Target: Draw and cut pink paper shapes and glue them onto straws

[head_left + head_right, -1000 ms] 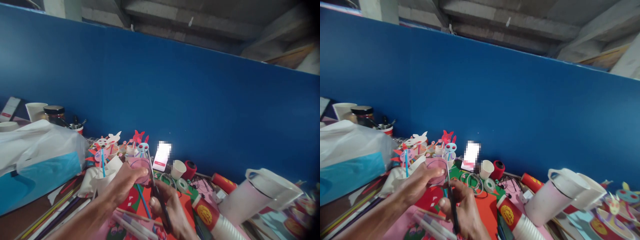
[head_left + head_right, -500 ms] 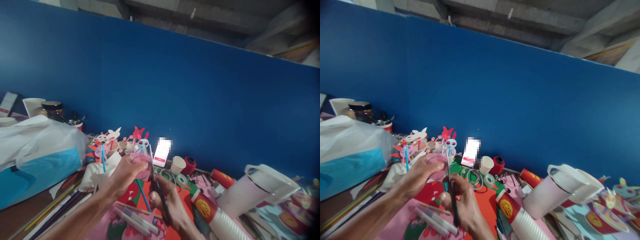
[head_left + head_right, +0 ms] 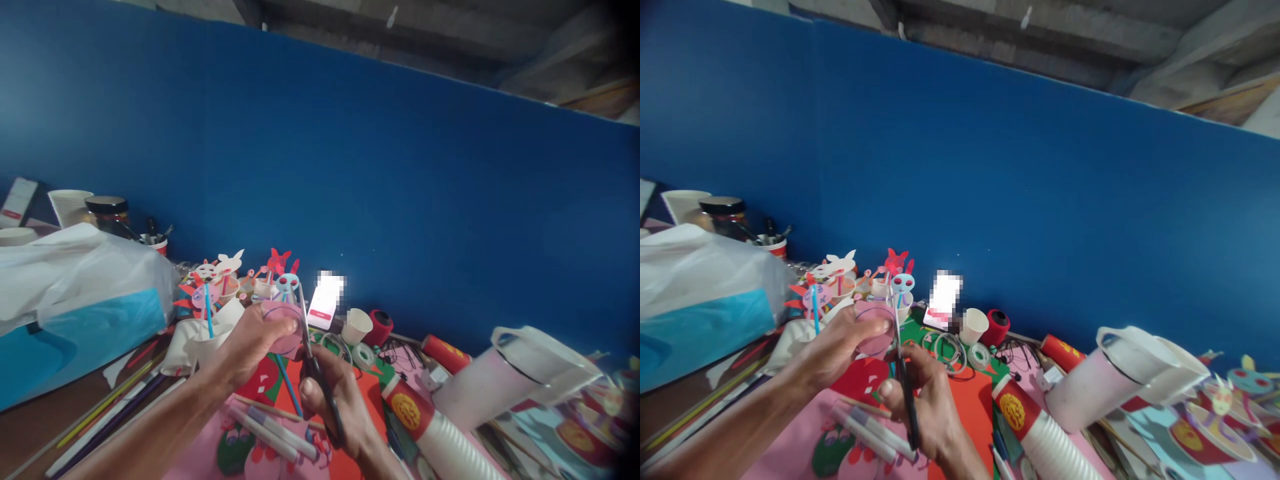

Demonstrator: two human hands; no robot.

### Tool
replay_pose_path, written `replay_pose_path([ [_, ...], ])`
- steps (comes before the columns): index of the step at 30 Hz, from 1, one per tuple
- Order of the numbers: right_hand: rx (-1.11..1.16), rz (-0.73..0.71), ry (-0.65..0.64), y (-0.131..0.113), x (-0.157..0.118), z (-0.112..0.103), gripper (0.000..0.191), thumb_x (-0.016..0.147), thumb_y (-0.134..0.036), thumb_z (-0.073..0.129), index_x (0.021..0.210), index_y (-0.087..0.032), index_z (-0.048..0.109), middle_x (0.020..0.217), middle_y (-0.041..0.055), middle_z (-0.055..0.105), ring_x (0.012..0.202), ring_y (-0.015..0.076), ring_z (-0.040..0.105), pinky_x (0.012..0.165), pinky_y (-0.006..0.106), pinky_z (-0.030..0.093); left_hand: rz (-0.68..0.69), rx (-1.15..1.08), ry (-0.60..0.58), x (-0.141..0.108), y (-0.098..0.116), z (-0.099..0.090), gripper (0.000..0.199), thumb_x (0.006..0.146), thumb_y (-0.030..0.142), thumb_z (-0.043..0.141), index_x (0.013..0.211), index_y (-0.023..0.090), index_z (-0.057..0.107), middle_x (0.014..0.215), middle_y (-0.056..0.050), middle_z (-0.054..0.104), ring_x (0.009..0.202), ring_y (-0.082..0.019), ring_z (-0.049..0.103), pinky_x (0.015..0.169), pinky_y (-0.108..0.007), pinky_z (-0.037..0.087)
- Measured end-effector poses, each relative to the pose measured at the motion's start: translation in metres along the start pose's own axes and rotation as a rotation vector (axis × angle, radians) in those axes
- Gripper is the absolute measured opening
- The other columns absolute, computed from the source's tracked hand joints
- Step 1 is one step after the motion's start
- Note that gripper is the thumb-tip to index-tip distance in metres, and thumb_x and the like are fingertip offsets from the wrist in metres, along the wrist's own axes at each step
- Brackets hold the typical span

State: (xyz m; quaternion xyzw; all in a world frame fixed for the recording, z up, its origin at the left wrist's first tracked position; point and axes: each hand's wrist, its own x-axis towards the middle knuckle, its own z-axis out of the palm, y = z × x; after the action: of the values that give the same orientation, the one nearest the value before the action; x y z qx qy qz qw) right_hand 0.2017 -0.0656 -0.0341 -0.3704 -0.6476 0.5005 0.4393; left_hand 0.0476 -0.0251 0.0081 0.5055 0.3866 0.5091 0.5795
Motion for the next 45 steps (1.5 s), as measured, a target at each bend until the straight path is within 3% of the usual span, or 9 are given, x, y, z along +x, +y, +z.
replay_pose_path([
  [8,0.052,0.086,0.004,-0.001,0.001,0.001,0.053,0.068,-0.057,0.064,0.099,-0.015,0.055,0.059,-0.0045,0.043,0.045,0.0072,0.04,0.042,0.019,0.038,-0.057,-0.02,0.028,-0.003,0.007,0.003,0.009,0.063,0.02,0.06,0.066,0.013,0.065,0.059,-0.001,0.062,0.054,-0.012,0.053,0.054,-0.023,0.041],
  [16,-0.052,-0.018,-0.035,-0.004,0.001,-0.004,0.048,0.072,-0.057,0.06,0.097,-0.017,0.056,0.065,-0.0027,0.046,0.058,0.0105,0.043,0.054,0.022,0.037,-0.065,0.031,-0.001,-0.003,0.012,0.003,0.007,0.057,0.018,0.061,0.06,0.013,0.065,0.052,0.0,0.06,0.05,-0.011,0.049,0.049,-0.022,0.037],
  [26,-0.016,0.078,-0.04,-0.012,0.0,-0.001,0.053,0.067,-0.061,0.062,0.093,-0.015,0.056,0.055,-0.0054,0.041,0.046,0.0088,0.042,0.044,0.021,0.036,-0.098,0.027,-0.015,-0.002,0.01,-0.002,0.004,0.058,0.017,0.062,0.06,0.014,0.064,0.054,0.001,0.061,0.05,-0.01,0.051,0.051,-0.021,0.038],
  [31,-0.049,0.076,-0.073,-0.011,0.0,-0.005,0.05,0.069,-0.056,0.063,0.096,-0.015,0.057,0.058,-0.004,0.043,0.049,0.0092,0.042,0.045,0.021,0.036,-0.112,0.052,-0.061,0.001,0.01,-0.006,0.007,0.057,0.015,0.061,0.062,0.014,0.065,0.052,0.002,0.058,0.048,-0.008,0.047,0.048,-0.02,0.034],
  [39,-0.095,0.048,-0.094,-0.01,0.0,-0.008,0.044,0.072,-0.05,0.062,0.1,-0.017,0.057,0.062,-0.0032,0.045,0.058,0.0111,0.042,0.053,0.022,0.036,-0.068,0.099,-0.172,0.001,0.01,-0.007,0.013,0.058,0.013,0.054,0.046,0.016,0.054,0.042,0.005,0.044,0.041,-0.006,0.034,0.042,-0.021,0.023],
  [45,-0.1,0.046,-0.079,-0.006,0.0,-0.009,0.045,0.07,-0.05,0.065,0.096,-0.015,0.058,0.062,-0.0041,0.041,0.054,0.0091,0.04,0.048,0.02,0.034,-0.142,0.132,-0.18,0.005,0.0,-0.016,0.003,0.061,0.017,0.057,0.059,0.015,0.058,0.048,0.005,0.047,0.045,-0.007,0.039,0.045,-0.02,0.028],
])
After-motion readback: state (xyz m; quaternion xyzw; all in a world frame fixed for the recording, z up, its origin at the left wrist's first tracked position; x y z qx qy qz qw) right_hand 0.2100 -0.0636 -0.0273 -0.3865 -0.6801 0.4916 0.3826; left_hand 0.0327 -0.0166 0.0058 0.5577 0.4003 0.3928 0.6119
